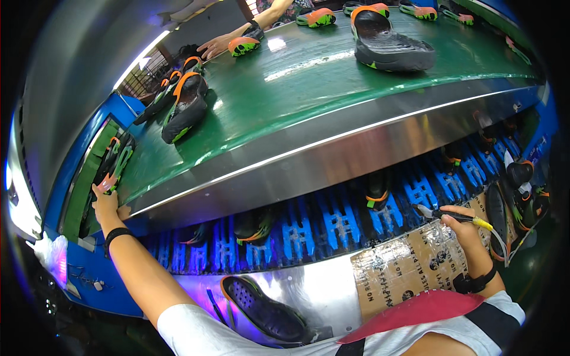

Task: Applying adhesive to shoe soles and placing shoes on a conveyor belt in a manufacturing facility.

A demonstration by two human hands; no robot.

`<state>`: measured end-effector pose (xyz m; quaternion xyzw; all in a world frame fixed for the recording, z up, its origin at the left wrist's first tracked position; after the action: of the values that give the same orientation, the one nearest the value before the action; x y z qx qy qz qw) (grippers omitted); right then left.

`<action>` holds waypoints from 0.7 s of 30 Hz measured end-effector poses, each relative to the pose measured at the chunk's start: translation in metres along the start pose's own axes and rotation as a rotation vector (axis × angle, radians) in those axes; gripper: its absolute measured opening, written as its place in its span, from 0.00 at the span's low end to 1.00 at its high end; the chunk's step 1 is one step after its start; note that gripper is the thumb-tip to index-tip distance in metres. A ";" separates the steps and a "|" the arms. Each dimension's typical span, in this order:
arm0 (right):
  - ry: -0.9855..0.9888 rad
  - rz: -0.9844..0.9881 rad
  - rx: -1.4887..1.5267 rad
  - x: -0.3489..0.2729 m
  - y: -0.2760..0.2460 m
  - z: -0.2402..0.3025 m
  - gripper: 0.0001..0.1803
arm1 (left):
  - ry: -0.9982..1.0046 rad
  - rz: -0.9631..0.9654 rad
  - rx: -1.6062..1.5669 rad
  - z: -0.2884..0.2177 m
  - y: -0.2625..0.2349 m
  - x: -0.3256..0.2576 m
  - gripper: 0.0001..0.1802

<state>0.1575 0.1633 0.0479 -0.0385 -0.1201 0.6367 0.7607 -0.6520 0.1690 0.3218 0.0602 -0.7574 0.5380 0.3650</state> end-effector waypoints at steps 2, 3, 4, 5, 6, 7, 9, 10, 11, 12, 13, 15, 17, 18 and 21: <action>0.035 0.029 0.043 0.007 0.013 -0.002 0.13 | 0.113 0.038 0.043 0.015 0.014 0.027 0.43; 0.050 0.024 0.006 0.008 0.017 -0.002 0.13 | 0.155 0.046 0.025 0.007 0.016 0.029 0.42; 0.049 0.037 0.011 0.013 0.020 -0.004 0.13 | 0.245 -0.105 -0.029 0.025 0.018 0.047 0.37; 0.060 0.044 0.026 0.013 0.022 -0.008 0.13 | 0.284 -0.112 -0.060 0.004 0.016 0.037 0.31; 0.069 0.061 0.051 0.012 0.023 -0.010 0.13 | 0.318 -0.127 -0.082 -0.010 0.001 0.026 0.26; 0.102 0.073 0.060 0.010 0.021 -0.013 0.13 | 0.329 -0.121 -0.080 -0.011 0.010 0.030 0.26; 0.097 0.070 0.055 0.010 0.018 -0.016 0.13 | 0.486 -0.207 -0.189 -0.008 0.006 0.034 0.16; 0.087 0.057 0.039 0.010 0.014 -0.015 0.13 | 0.494 -0.211 -0.186 -0.006 0.003 0.033 0.16; 0.050 0.063 0.060 0.012 0.012 -0.007 0.14 | 0.387 -0.159 -0.243 -0.001 0.002 0.026 0.14; 0.053 0.063 0.060 0.013 0.009 -0.006 0.14 | 0.278 -0.107 -0.299 0.005 0.000 0.020 0.14; 0.059 0.053 0.098 0.014 0.005 -0.006 0.14 | 0.307 -0.201 -0.364 0.008 -0.005 0.018 0.14; 0.063 0.067 0.156 0.015 -0.001 -0.001 0.14 | 0.207 -0.242 -0.488 0.016 -0.013 0.006 0.14; 0.048 0.083 0.161 0.016 -0.003 0.007 0.14 | 0.166 -0.336 -0.576 0.024 -0.025 -0.012 0.16; 0.028 0.086 0.175 0.014 -0.007 0.011 0.14 | 0.166 -0.306 -0.621 0.024 -0.033 -0.023 0.16; -0.047 0.115 0.180 0.007 -0.018 0.026 0.14 | 0.113 -0.108 -0.839 0.035 -0.057 -0.046 0.13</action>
<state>0.1696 0.1638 0.0779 0.0382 -0.0778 0.6882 0.7204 -0.6078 0.1008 0.3320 -0.0835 -0.8853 0.1659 0.4264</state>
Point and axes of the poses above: each hand's wrist, its own x-axis towards the middle knuckle, its own y-axis out of the palm, z = x × y, the point moved 7 cm from there along x, towards the middle knuckle, and after that the axes turned 4 degrees about -z, right-handed, at the moved point
